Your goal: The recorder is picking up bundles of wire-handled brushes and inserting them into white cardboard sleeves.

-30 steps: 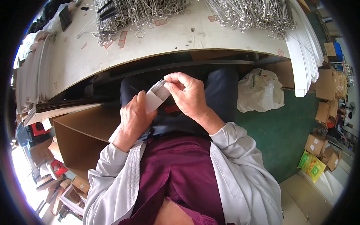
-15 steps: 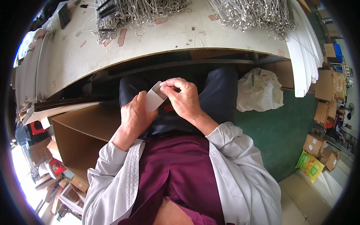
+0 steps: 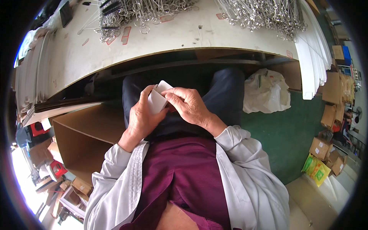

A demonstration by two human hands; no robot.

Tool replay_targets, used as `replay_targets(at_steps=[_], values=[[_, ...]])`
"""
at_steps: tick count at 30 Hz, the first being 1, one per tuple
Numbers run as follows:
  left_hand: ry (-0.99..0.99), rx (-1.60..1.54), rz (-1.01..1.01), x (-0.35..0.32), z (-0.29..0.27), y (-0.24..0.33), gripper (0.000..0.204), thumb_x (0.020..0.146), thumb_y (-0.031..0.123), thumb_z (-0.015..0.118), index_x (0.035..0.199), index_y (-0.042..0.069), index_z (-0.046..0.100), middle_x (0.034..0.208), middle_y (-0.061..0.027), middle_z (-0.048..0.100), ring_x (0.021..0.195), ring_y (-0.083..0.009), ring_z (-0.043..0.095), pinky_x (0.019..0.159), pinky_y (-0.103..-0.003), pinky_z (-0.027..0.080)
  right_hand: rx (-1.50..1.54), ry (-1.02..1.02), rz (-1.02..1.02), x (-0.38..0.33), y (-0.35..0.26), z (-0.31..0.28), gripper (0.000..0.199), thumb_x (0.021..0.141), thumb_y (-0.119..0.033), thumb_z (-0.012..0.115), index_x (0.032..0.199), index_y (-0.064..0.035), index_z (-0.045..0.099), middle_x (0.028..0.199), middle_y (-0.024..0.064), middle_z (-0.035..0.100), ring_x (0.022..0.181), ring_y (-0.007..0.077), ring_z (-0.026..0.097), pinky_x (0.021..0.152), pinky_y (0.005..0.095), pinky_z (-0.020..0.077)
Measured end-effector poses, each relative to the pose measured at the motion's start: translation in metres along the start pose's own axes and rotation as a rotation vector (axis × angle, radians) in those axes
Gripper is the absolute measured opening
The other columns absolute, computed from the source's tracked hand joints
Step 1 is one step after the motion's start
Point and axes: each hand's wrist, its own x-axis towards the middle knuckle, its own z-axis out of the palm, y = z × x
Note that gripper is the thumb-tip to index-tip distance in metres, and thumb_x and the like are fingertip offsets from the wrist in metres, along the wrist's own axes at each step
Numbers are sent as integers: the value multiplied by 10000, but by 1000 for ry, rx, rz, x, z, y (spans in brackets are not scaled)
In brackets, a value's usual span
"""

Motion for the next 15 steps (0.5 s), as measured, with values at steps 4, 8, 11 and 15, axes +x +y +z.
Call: replay_targets(at_steps=[4,8,11,15], values=[[-7,-104,18,2,-2,0,799,746,149,863,1424,137,442,1118,-231,706,988,-400,726,830,-445,605,224,-51,4,-6,-3,-3,266,1050,-170,595,1252,-18,677,928,89,743,824,124,713,767,271,596],[-12,-109,-17,2,-1,4,805,745,134,863,1430,154,441,1111,-225,707,991,-391,727,835,-439,604,113,37,-91,-6,-2,6,326,1051,-150,590,1343,-6,576,919,92,736,810,122,720,741,276,610],[-13,-124,-13,2,0,1,804,751,139,863,1433,165,440,1109,-218,709,992,-376,729,839,-431,603,152,89,-39,-6,-3,8,331,1049,-156,595,1330,16,569,908,92,732,795,125,721,700,275,605],[-28,-131,-18,3,2,4,785,759,147,868,1424,173,452,1097,-201,711,995,-353,728,842,-419,599,175,122,20,-6,-1,7,273,1041,-131,601,1267,22,620,894,78,728,784,121,715,693,265,596]])
